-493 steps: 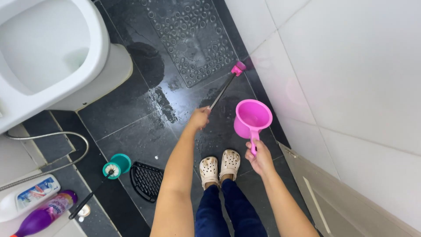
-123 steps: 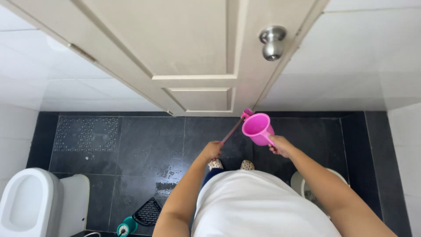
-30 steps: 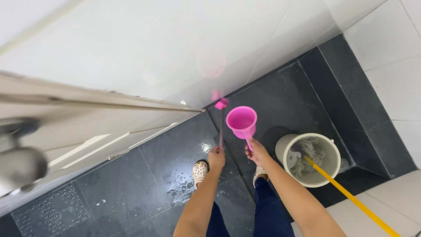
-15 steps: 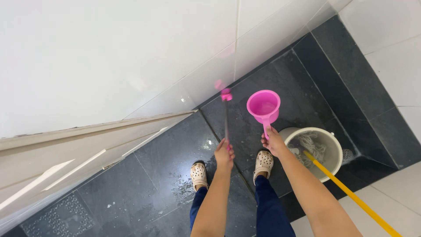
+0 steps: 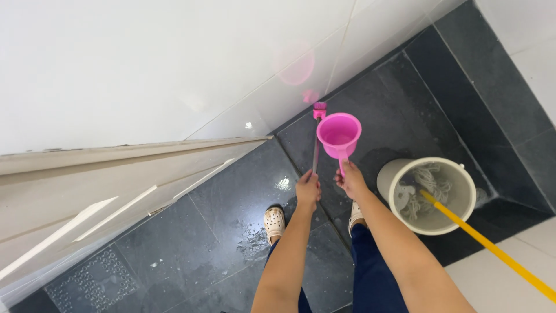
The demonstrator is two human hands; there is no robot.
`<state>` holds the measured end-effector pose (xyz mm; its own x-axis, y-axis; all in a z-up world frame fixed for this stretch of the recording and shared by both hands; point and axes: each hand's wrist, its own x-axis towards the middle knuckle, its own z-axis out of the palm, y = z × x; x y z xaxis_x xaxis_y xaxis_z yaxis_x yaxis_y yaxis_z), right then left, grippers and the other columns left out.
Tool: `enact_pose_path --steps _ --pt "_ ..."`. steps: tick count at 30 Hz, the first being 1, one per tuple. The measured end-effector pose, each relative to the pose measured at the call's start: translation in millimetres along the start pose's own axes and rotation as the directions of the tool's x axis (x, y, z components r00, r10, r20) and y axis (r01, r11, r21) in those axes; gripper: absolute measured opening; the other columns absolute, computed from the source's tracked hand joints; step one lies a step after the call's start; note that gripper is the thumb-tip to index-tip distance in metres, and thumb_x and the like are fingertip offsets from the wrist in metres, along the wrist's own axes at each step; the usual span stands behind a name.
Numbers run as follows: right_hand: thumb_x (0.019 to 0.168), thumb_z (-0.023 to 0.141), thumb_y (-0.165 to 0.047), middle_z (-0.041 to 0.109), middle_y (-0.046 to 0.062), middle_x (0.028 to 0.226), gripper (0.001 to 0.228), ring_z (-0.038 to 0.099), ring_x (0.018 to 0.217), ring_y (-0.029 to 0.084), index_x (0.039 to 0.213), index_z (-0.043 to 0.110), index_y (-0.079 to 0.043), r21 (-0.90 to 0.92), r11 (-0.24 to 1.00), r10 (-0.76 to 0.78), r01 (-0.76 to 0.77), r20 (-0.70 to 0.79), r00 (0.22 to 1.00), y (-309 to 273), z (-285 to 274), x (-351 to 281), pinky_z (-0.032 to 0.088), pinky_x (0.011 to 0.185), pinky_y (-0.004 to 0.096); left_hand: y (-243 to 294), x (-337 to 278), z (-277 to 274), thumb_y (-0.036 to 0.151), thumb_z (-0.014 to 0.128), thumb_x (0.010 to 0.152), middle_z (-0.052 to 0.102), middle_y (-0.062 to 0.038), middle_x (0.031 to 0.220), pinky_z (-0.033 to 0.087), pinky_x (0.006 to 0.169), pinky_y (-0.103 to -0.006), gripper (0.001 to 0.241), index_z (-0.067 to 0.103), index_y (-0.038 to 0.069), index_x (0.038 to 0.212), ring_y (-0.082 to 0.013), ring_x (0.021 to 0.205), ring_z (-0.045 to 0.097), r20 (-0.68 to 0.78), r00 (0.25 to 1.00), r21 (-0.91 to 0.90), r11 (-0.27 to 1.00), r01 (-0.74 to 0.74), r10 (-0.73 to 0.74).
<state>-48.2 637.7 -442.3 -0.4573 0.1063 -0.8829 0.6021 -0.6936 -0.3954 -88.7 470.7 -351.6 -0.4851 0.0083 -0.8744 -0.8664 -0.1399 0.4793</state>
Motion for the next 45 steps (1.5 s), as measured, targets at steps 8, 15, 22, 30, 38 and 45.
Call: enact_pose_path --steps 8,15,22,30,38,45 --pt "0.103 0.056 -0.030 0.061 0.002 0.092 0.037 0.057 0.070 0.013 0.135 0.053 -0.012 -0.140 0.989 -0.055 0.050 -0.034 0.998 -3.5 37.4 -28.1 0.048 0.060 0.029 -20.0 9.2 -82.2 0.014 0.060 0.098 0.054 -0.003 0.069 0.029 0.036 -0.0243 0.046 0.056 0.006 0.143 -0.0085 0.045 0.041 -0.060 0.995 -0.291 0.955 0.055 -0.076" --pt "0.101 0.058 -0.017 0.063 0.003 0.098 0.036 0.061 0.073 0.012 0.135 0.053 -0.009 -0.048 0.992 -0.120 0.117 -0.064 0.991 -5.2 53.3 -9.8 0.051 0.063 0.028 -0.1 26.9 -73.5 0.019 0.059 0.101 0.053 -0.002 0.068 0.028 0.036 -0.0249 0.047 0.050 0.004 0.145 -0.0085 0.044 0.038 -0.007 0.980 -0.172 0.965 0.195 -0.199" --pt "0.098 0.059 -0.011 0.062 0.004 0.094 0.033 0.063 0.071 0.014 0.130 0.056 -0.005 0.003 0.958 -0.283 0.287 -0.160 0.946 -43.2 2.2 21.1 0.052 0.060 0.029 28.1 51.0 46.9 0.024 0.059 0.100 0.054 0.001 0.068 0.032 0.035 -0.0252 0.052 0.051 0.010 0.149 -0.0065 0.042 0.041 0.223 0.971 0.194 0.980 0.046 -0.089" --pt "0.102 0.059 -0.025 0.063 0.003 0.098 0.024 0.064 0.073 0.015 0.122 0.056 -0.010 0.311 0.897 -0.241 0.314 -0.253 0.937 -140.5 -157.5 2.3 0.050 0.061 0.030 3.3 28.2 208.8 0.038 0.054 0.106 0.054 -0.001 0.066 0.033 0.036 -0.0291 0.045 0.066 0.000 0.127 -0.0115 0.043 0.045 0.343 0.939 0.443 0.875 -0.193 0.034" --pt "0.102 0.060 -0.024 0.062 0.003 0.098 0.032 0.062 0.076 0.015 0.132 0.055 -0.013 0.411 0.818 -0.273 0.402 -0.337 0.901 -215.6 -286.4 -58.5 0.052 0.065 0.030 -6.2 -4.5 364.1 0.020 0.065 0.090 0.072 -0.020 0.103 0.055 0.085 -0.0467 0.041 0.067 0.009 0.129 -0.0387 0.096 0.070 0.637 0.635 0.658 0.122 -0.743 0.437" --pt "0.100 0.060 -0.017 0.065 0.004 0.101 0.032 0.063 0.081 0.015 0.131 0.053 -0.011 0.511 0.728 -0.281 0.457 -0.386 0.879 -256.6 -345.0 -101.5 0.052 0.069 0.030 26.5 -57.4 461.8 0.007 0.053 0.090 0.062 -0.019 0.122 0.055 0.086 -0.0521 0.044 0.061 0.012 0.133 -0.0406 0.107 0.066 0.716 0.661 0.690 -0.376 -0.619 0.226"
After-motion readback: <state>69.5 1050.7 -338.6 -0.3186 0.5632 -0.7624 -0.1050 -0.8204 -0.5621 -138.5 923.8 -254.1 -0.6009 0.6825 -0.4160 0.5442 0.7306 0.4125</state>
